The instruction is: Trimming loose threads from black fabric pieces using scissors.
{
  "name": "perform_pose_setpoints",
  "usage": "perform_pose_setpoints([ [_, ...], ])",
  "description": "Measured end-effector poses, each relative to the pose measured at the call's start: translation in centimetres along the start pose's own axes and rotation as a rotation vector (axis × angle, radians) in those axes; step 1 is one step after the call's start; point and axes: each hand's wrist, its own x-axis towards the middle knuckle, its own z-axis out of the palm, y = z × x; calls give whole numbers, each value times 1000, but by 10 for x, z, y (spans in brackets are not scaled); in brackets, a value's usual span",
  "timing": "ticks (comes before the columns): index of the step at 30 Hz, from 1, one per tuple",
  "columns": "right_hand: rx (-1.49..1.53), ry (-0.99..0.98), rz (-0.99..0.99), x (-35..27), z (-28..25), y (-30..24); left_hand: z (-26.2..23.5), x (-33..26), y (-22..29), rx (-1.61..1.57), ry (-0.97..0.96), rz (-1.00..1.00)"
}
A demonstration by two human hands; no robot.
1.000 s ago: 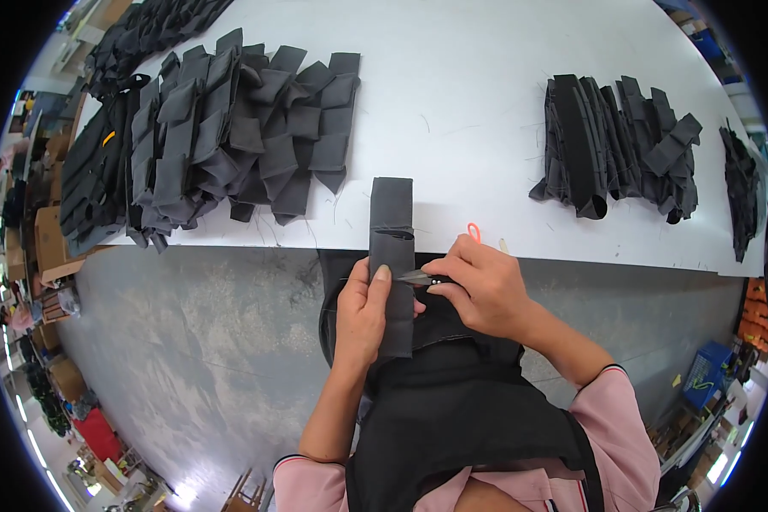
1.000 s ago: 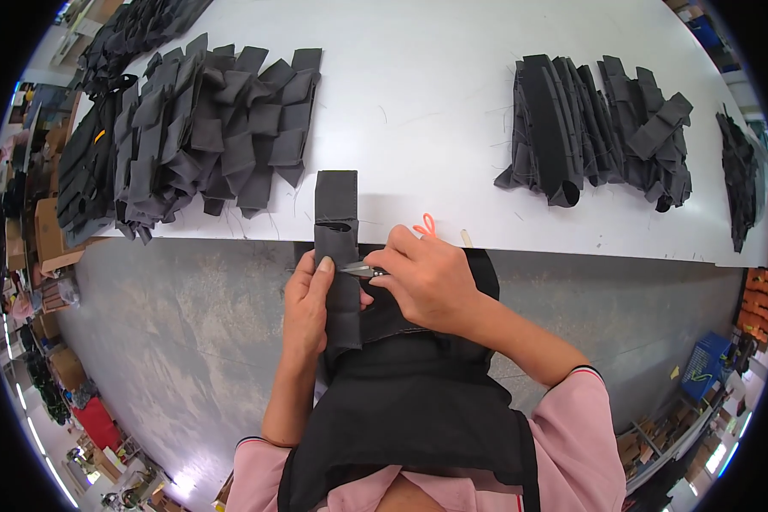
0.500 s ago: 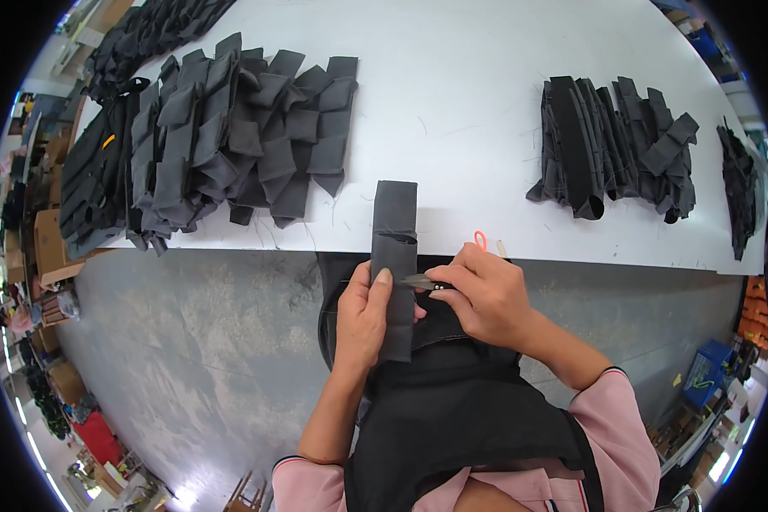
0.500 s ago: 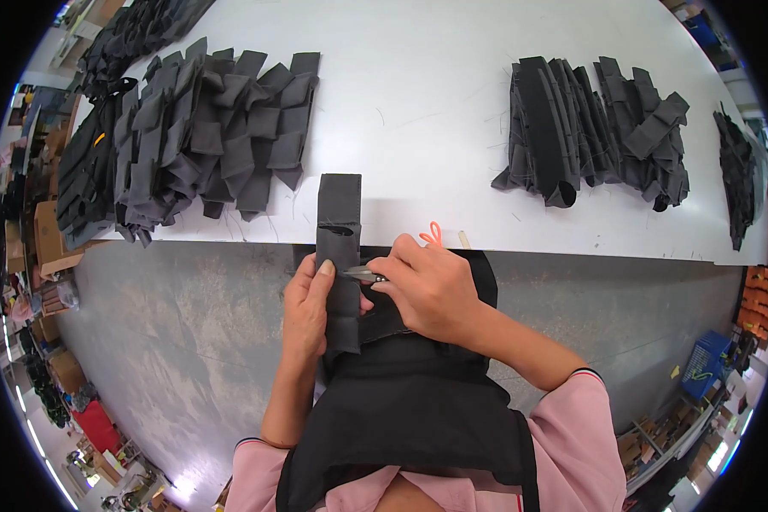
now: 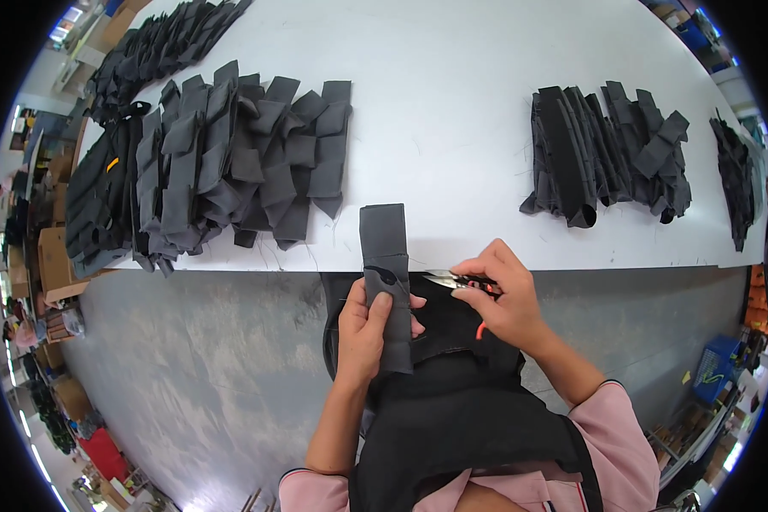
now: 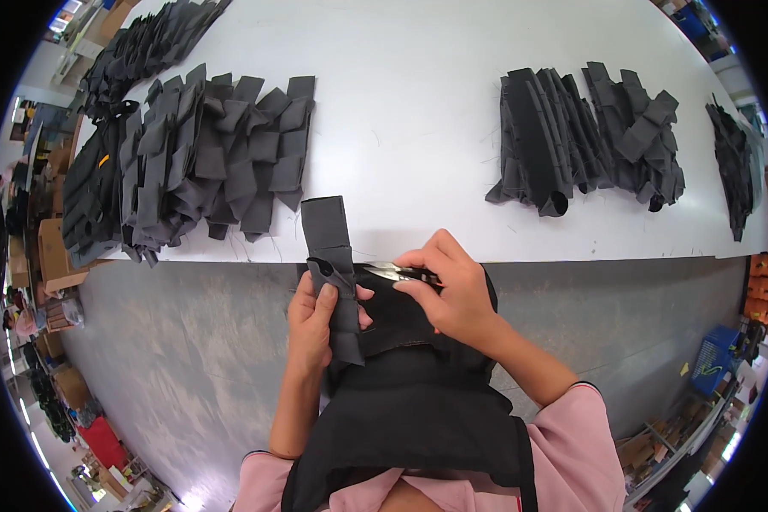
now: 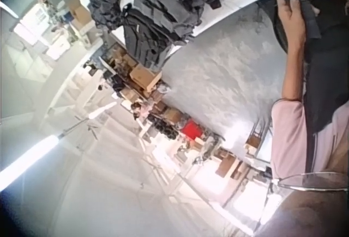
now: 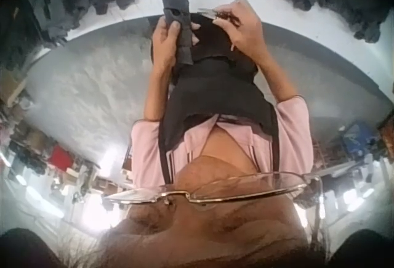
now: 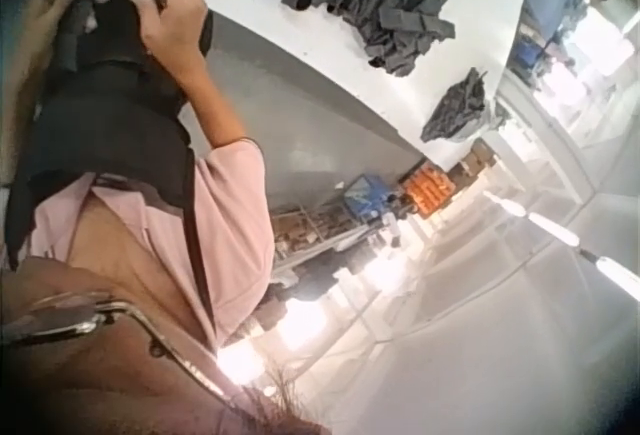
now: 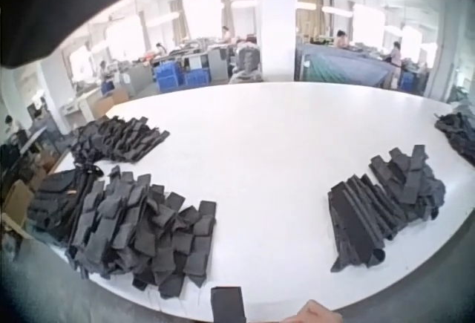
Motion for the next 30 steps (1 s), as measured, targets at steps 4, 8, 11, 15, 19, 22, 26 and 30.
perform_pose_setpoints([
  [4, -83, 59, -110, 7, 14, -2, 8, -5, 4, 26, 2, 16],
  [8, -113, 80, -86, 7, 19, 0, 11, -7, 2, -30, 16, -4],
  [11, 56, 121, -24, 10, 24, 0, 14, -7, 2, -56, 35, -17],
  [15, 27, 168, -57, 7, 27, 4, 18, -9, 4, -87, 31, -54],
  [19, -200, 212, -247, 8, 26, 8, 17, -10, 2, -112, 9, -55],
  [22, -332, 207, -342, 8, 22, 6, 15, -11, 2, -111, 10, -65],
  [26, -390, 193, -427, 8, 19, 7, 15, -12, 4, -107, 3, -71],
  [30, -400, 202, -412, 9, 19, 5, 14, -11, 2, -102, -4, -63],
])
